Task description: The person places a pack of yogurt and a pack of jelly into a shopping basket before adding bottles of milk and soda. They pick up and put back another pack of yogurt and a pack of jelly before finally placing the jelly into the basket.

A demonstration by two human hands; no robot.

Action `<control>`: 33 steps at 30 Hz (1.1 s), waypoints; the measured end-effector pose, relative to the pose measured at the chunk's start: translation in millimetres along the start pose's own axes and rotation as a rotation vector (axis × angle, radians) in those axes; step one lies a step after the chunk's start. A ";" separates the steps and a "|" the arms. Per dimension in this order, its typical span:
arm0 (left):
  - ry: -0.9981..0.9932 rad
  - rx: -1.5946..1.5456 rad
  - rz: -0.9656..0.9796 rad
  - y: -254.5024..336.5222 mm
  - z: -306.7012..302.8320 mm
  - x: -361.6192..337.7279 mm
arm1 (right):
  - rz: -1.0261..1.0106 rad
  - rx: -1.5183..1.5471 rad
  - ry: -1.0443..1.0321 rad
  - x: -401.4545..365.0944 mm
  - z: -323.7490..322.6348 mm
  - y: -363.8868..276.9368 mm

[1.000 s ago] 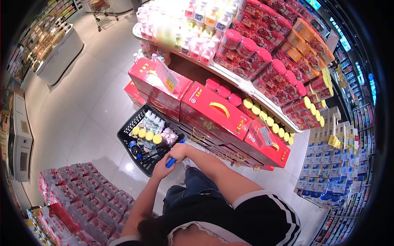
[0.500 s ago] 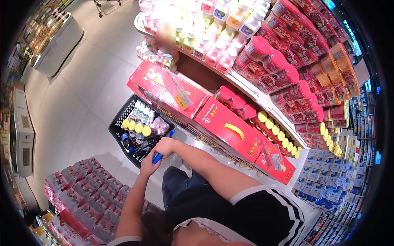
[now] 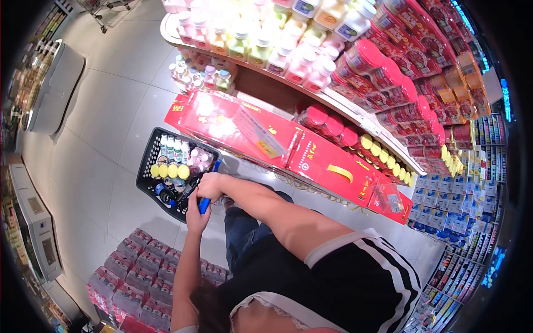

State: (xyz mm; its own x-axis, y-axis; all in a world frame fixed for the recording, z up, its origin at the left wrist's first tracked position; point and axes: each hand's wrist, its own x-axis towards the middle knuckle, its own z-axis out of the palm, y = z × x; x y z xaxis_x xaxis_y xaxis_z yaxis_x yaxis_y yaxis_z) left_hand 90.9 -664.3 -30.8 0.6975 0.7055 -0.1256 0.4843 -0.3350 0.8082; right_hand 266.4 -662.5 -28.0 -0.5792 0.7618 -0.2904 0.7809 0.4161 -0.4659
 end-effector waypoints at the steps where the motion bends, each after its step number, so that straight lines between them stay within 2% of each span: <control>1: 0.032 0.040 0.071 -8.0 -4.2 3.8 | -0.002 -0.007 -0.006 7.7 -1.1 1.9; 4: -0.025 -0.022 -0.029 -18.1 -23.6 17.6 | 0.041 -0.028 -0.044 32.6 -13.8 7.9; 5: 0.013 -0.015 0.055 -30.2 -23.8 28.8 | 0.064 -0.046 -0.057 40.2 -19.0 17.1; 13: -0.039 -0.028 -0.008 -62.1 -69.6 63.8 | 0.065 -0.083 -0.112 98.7 -43.4 34.4; 18: 0.077 -0.045 0.025 -79.7 -90.9 78.0 | 0.088 -0.106 -0.194 134.6 -51.5 42.6; 20: 0.014 -0.058 -0.014 -80.2 -106.8 86.0 | 0.084 -0.103 -0.212 144.8 -61.2 44.6; 33: -0.006 0.006 0.021 -121.4 -178.9 129.1 | 0.121 -0.053 -0.099 219.3 -91.1 56.3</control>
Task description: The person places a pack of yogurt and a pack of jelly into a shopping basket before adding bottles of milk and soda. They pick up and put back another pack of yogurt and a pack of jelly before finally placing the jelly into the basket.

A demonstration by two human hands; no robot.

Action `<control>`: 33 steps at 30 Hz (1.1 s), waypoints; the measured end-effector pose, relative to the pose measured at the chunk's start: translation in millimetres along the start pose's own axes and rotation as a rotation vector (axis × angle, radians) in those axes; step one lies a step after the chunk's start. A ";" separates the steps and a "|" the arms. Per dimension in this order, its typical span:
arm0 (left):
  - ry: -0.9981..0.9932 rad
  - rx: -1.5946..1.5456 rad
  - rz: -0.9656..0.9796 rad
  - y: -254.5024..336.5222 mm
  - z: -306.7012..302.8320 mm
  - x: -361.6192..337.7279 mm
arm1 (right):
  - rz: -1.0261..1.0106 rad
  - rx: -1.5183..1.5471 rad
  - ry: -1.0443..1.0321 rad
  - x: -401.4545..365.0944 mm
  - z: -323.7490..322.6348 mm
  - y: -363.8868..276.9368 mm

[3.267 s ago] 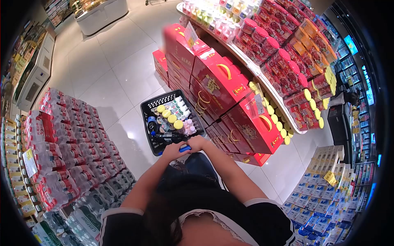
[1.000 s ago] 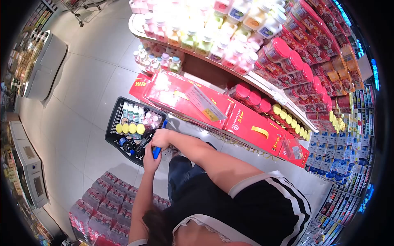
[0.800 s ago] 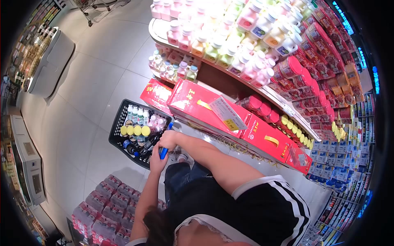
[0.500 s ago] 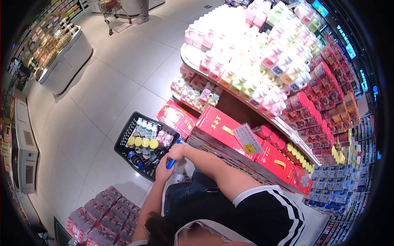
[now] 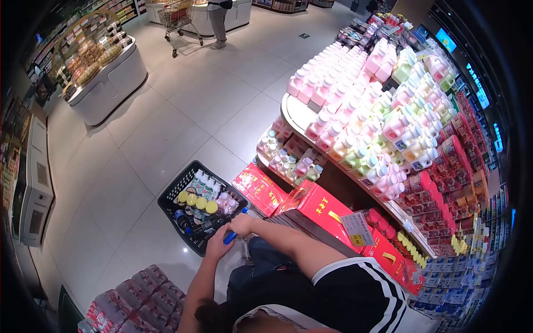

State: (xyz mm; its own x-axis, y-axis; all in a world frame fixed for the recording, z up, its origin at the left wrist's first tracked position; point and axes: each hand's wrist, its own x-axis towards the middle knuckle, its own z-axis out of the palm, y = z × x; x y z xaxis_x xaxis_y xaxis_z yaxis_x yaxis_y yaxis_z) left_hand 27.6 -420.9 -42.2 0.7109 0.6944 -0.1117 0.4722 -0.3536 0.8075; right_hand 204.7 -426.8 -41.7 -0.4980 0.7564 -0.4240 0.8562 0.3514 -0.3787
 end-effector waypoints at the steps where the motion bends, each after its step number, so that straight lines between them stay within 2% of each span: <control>1: -0.012 0.029 0.008 -2.7 -10.5 4.6 | 0.003 -0.002 -0.001 6.3 -2.1 0.7; 5: -0.083 0.097 -0.038 -18.4 -31.1 19.2 | -0.008 0.037 -0.007 23.6 -30.3 -0.4; 8: -0.095 0.075 0.007 -28.2 -45.0 29.1 | -0.002 0.037 -0.015 41.1 -33.6 4.4; 11: -0.160 0.100 -0.072 -41.2 -52.8 36.8 | -0.027 0.145 -0.027 55.8 -32.2 10.8; 15: -0.142 0.112 -0.027 -54.5 -63.5 47.0 | -0.018 0.208 -0.187 80.4 -39.2 21.8; 17: -0.244 0.128 -0.116 -50.3 -74.2 51.3 | -0.157 0.309 -0.275 94.0 -32.3 29.2; 18: -0.230 0.139 -0.082 -53.4 -75.2 53.4 | -0.207 0.414 -0.349 102.2 -32.7 31.4; 21: -0.323 0.168 -0.145 -59.7 -83.9 59.6 | -0.280 0.557 -0.435 114.3 -39.5 35.4; 25: -0.341 0.117 -0.122 -81.4 -89.3 66.6 | -0.198 0.534 -0.408 119.3 -52.9 34.6; 28: -0.346 0.019 -0.099 -92.1 -106.7 81.0 | -0.266 0.497 -0.284 134.5 -58.5 38.0; 33: -0.465 -0.010 -0.078 -112.1 -142.5 114.1 | -0.099 0.454 -0.294 153.6 -96.2 35.8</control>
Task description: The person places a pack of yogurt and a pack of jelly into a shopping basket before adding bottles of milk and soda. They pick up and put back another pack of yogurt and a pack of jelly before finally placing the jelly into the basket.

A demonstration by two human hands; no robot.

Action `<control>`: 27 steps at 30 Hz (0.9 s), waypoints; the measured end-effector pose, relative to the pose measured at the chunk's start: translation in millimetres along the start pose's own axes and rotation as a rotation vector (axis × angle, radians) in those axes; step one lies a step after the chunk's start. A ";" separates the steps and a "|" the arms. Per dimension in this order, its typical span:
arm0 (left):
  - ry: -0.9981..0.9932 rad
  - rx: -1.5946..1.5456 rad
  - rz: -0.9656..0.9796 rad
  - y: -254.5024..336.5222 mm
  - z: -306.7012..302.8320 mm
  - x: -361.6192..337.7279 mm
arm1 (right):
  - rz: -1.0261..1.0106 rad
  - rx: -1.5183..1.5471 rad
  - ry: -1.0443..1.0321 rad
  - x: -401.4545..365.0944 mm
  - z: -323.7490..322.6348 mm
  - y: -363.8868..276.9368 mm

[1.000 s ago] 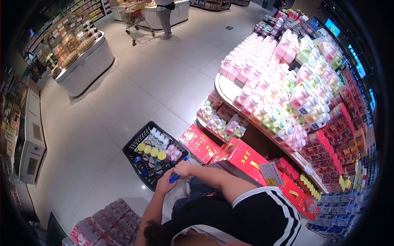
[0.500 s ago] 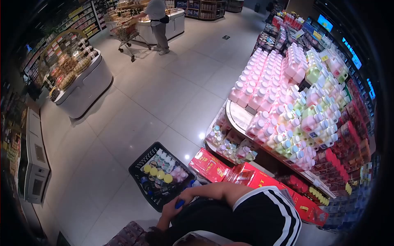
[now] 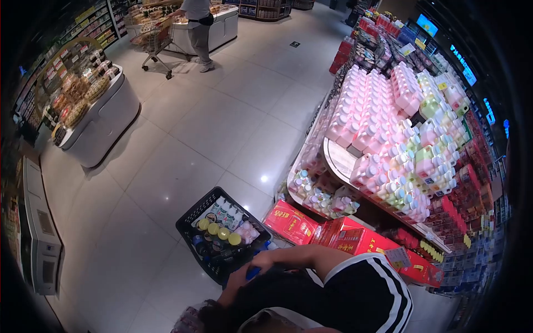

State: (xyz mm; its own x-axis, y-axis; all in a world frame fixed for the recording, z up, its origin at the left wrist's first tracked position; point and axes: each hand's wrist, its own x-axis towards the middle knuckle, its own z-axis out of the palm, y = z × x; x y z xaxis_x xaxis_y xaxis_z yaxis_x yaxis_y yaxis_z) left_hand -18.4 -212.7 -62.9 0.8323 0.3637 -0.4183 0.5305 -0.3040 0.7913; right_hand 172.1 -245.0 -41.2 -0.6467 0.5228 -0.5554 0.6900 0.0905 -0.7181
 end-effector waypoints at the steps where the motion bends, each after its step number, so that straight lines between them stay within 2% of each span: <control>1: -0.010 0.005 0.007 -11.8 -5.9 6.1 | 0.001 -0.029 0.062 5.5 -2.4 -0.7; 3: -0.028 0.053 0.136 -27.7 -20.0 14.0 | 0.073 -0.057 0.099 14.1 -10.0 -6.5; 4: -0.037 0.054 0.141 -32.1 -28.5 14.5 | 0.140 -0.090 0.123 18.5 -16.8 -10.2; 6: 0.057 0.173 0.194 -33.0 -45.3 17.0 | 0.241 -0.092 0.139 23.8 -32.3 -18.8; 8: -0.023 0.251 0.138 -23.1 -74.5 22.1 | 0.257 -0.086 0.249 33.1 -39.2 -17.6; 12: 0.001 0.210 0.199 -36.7 -106.9 38.1 | 0.358 -0.039 0.335 47.8 -60.4 -21.7; 17: -0.080 0.256 0.247 -39.8 -149.7 46.6 | 0.430 0.056 0.393 67.1 -73.6 -23.8; 21: -0.098 0.306 0.321 -51.8 -170.2 59.3 | 0.406 0.132 0.412 78.7 -84.9 -23.0; 27: -0.239 0.311 0.356 -45.5 -211.7 75.2 | 0.327 0.157 0.365 93.4 -105.2 -12.7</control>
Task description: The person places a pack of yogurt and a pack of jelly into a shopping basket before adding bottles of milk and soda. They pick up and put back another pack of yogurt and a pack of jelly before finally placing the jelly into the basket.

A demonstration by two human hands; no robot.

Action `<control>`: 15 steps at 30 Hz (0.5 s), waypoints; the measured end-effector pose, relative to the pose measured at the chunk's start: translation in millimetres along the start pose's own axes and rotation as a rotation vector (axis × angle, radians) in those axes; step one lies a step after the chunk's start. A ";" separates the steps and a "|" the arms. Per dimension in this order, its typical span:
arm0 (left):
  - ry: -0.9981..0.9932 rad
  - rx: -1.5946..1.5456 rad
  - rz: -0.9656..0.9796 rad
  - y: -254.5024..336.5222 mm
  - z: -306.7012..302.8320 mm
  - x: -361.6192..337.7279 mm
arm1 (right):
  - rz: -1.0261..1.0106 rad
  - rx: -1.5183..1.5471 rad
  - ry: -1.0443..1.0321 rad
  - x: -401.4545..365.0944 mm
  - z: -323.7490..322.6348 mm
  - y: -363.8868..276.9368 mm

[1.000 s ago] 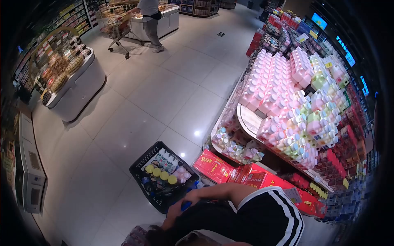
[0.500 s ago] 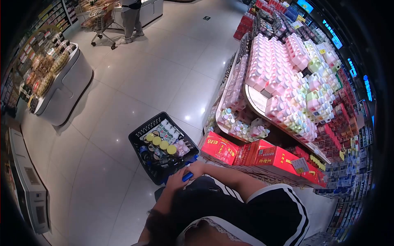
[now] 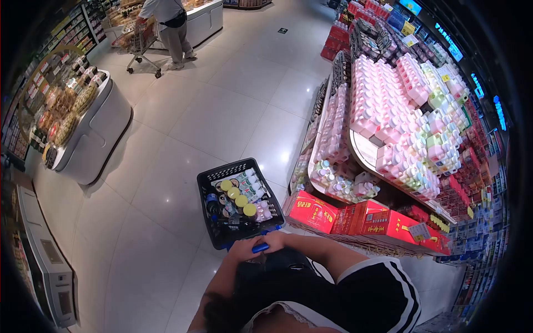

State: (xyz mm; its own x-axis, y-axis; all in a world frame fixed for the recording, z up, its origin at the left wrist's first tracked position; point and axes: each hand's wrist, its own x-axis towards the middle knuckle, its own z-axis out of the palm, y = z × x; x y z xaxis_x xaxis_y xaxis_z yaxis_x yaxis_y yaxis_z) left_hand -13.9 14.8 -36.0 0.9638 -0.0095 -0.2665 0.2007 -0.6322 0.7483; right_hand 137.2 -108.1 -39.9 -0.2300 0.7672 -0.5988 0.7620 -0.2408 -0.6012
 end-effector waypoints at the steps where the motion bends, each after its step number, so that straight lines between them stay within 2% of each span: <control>1: 0.005 0.000 0.002 -2.1 -5.4 2.2 | 0.001 -0.005 0.000 0.8 -7.1 -2.7; 4: -0.170 0.070 -0.097 6.6 -40.2 6.0 | -0.051 0.148 -0.032 4.5 -23.8 -10.0; 7: -0.198 0.083 -0.036 -15.3 -48.7 13.8 | -0.061 0.209 -0.050 17.7 -34.4 -9.5; 9: -0.159 0.081 -0.022 -20.6 -58.8 14.8 | -0.102 0.217 -0.025 19.8 -43.6 -13.5; 11: -0.145 0.065 -0.026 -20.8 -74.0 12.0 | -0.128 0.162 0.121 18.6 -53.4 -21.4; 13: -0.008 0.070 0.126 -35.5 -77.7 20.5 | -0.104 0.141 0.162 30.4 -50.6 -13.6; 15: -0.079 0.093 0.133 -42.0 -88.5 30.2 | -0.072 0.130 0.194 35.0 -51.8 -10.4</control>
State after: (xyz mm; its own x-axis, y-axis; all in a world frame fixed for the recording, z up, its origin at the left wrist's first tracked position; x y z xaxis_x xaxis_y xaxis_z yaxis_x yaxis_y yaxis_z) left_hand 22.3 109.6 -21.7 0.9632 -0.1562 -0.2187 0.0521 -0.6900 0.7219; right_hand 152.6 -48.0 -27.3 -0.1506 0.8822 -0.4462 0.6609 -0.2458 -0.7091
